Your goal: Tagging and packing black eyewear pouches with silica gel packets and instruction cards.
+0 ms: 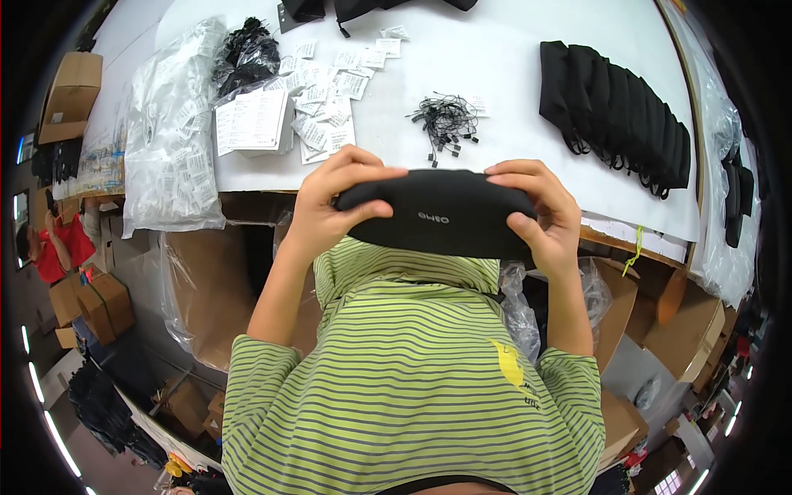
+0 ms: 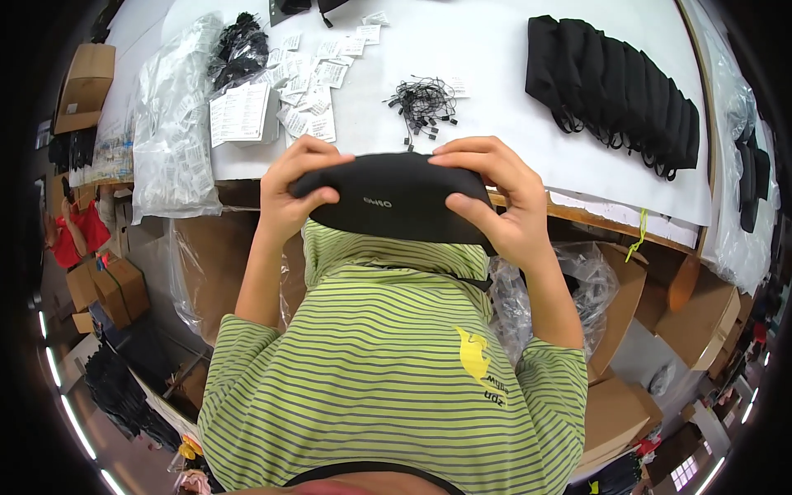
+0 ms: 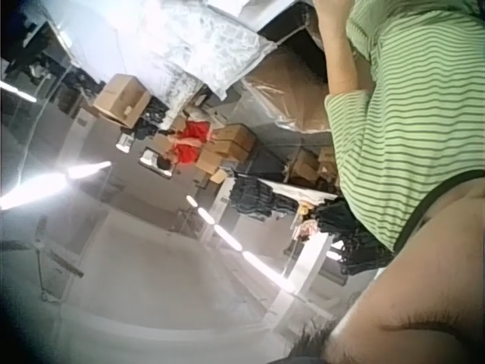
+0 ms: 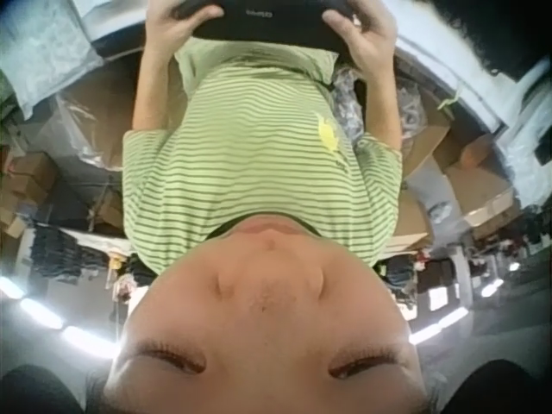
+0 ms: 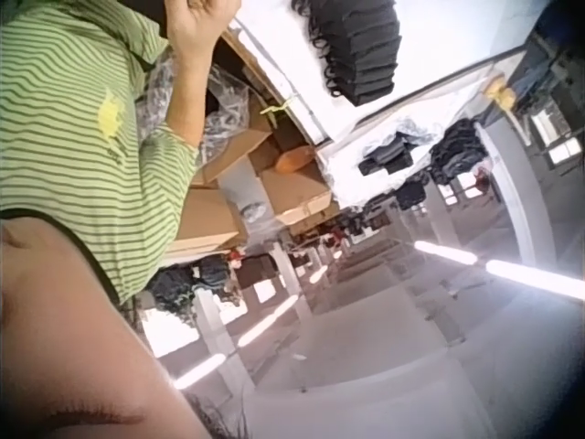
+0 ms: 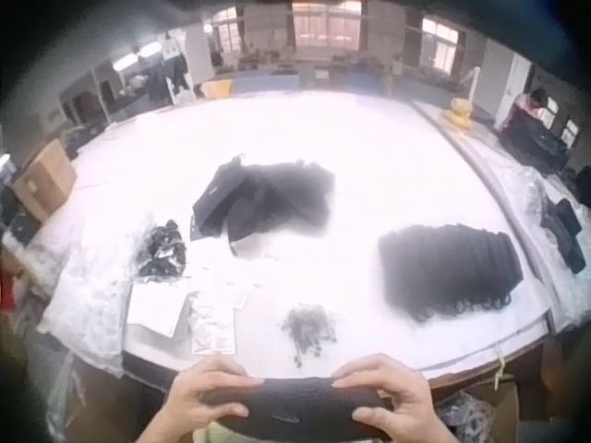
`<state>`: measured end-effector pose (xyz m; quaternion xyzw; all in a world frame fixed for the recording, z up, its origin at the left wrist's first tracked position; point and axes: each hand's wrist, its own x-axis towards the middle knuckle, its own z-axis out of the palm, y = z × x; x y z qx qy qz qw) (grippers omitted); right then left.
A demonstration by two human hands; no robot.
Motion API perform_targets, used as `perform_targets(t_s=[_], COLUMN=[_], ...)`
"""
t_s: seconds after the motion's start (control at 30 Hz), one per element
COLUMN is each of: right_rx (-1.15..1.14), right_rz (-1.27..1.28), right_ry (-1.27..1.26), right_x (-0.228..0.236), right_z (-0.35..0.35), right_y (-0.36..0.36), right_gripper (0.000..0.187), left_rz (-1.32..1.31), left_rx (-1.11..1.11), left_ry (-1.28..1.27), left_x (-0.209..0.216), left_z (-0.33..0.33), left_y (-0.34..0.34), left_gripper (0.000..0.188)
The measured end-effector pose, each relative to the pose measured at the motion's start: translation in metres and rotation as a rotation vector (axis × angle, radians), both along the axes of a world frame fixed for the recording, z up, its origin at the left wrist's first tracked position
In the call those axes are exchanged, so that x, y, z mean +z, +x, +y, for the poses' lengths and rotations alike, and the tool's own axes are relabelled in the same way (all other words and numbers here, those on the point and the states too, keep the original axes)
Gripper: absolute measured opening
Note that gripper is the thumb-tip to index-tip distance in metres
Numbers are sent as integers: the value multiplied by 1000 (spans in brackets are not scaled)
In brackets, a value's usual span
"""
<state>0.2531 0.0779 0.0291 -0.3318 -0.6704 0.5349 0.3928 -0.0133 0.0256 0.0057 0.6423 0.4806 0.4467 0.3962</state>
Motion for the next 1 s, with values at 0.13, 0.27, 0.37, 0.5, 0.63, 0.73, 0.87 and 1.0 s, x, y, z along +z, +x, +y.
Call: perform_targets(t_s=[0.13,0.27,0.37,0.5,0.63,0.73,0.87,1.0], right_rx=[68,239,177,-273,-942,-1367,-1544,-1321], right_rz=[23,-223,-221,-217,-401,-494,-696,-941], right_ry=[-14,-331,-399,-393,73,452,530,656], right_x=[-8,8,-7,8,17,8,-21,-73], right_z=[1,2,6,14,45,90,131,151], right_y=[21,41,63,132,247,328,379,406], right_gripper=[20,24,24,25,30,31,34,38], left_rz=[45,185,125,500,782,1002,854,872], left_rx=[-104,-230,-221,127,545,591,609,621], left_ry=[40,31,-193,-4,8,-100,-180,-148], left_x=[3,5,7,-2,-37,-73,-66,-59], left_z=[0,7,9,19,28,24,22,23], left_y=[6,9,18,-10,-69,-104,-96,-99], left_gripper=[52,37,36,37,45,52,55,47])
